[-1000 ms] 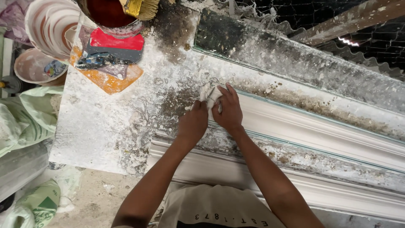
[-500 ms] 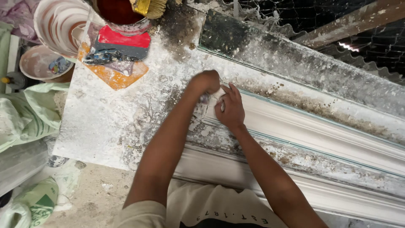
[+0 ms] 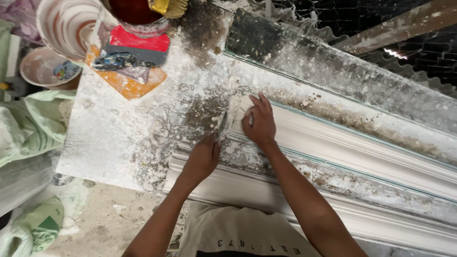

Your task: Smoothing and cleaning decorative plaster moldings using a putty knife and a cloth.

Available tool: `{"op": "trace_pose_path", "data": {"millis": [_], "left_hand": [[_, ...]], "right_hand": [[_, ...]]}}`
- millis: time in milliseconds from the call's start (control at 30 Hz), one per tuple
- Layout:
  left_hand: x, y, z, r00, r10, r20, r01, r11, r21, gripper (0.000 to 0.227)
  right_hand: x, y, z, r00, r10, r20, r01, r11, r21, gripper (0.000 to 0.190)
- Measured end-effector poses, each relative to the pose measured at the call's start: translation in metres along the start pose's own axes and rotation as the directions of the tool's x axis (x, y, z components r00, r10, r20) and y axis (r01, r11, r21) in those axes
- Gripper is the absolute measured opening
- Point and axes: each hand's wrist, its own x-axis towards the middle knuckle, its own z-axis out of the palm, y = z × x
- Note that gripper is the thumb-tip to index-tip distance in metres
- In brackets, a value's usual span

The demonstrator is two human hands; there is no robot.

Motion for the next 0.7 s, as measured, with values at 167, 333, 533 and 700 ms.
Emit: {"op": "trace_pose_path", "data": {"millis": [167,333,533,700], "left_hand": [[-0.01,0.014,-0.002,0.999,0.037,-0.037,-0.041,0.992,-0.116,0.026],[0.038,0.007,0.008,0.999,0.019,0.039,-0.016,0.997,-0.074,0.025],[0.13,-0.002,0.033,0.958,0.235,-0.164,-0.248,0.967,-0.062,0.021],[0.099,0.046,-0.034,0.994,0.055,-0.098,-0.055,0.998,-0.004,0.035]], "right_hand": [[0.001,-0.003,-0.001,0.999,0.01,0.044,-0.009,1.0,-0.027,0.008],[0.0,-0.006,0.0,0.998,0.032,0.049,-0.03,0.999,-0.024,0.008],[0.001,-0.004,-0.001,0.999,-0.013,0.033,0.014,0.999,-0.034,0.007],[0.002,-0.005,-0.001,1.0,0.009,0.021,-0.009,1.0,0.007,0.008]]}}
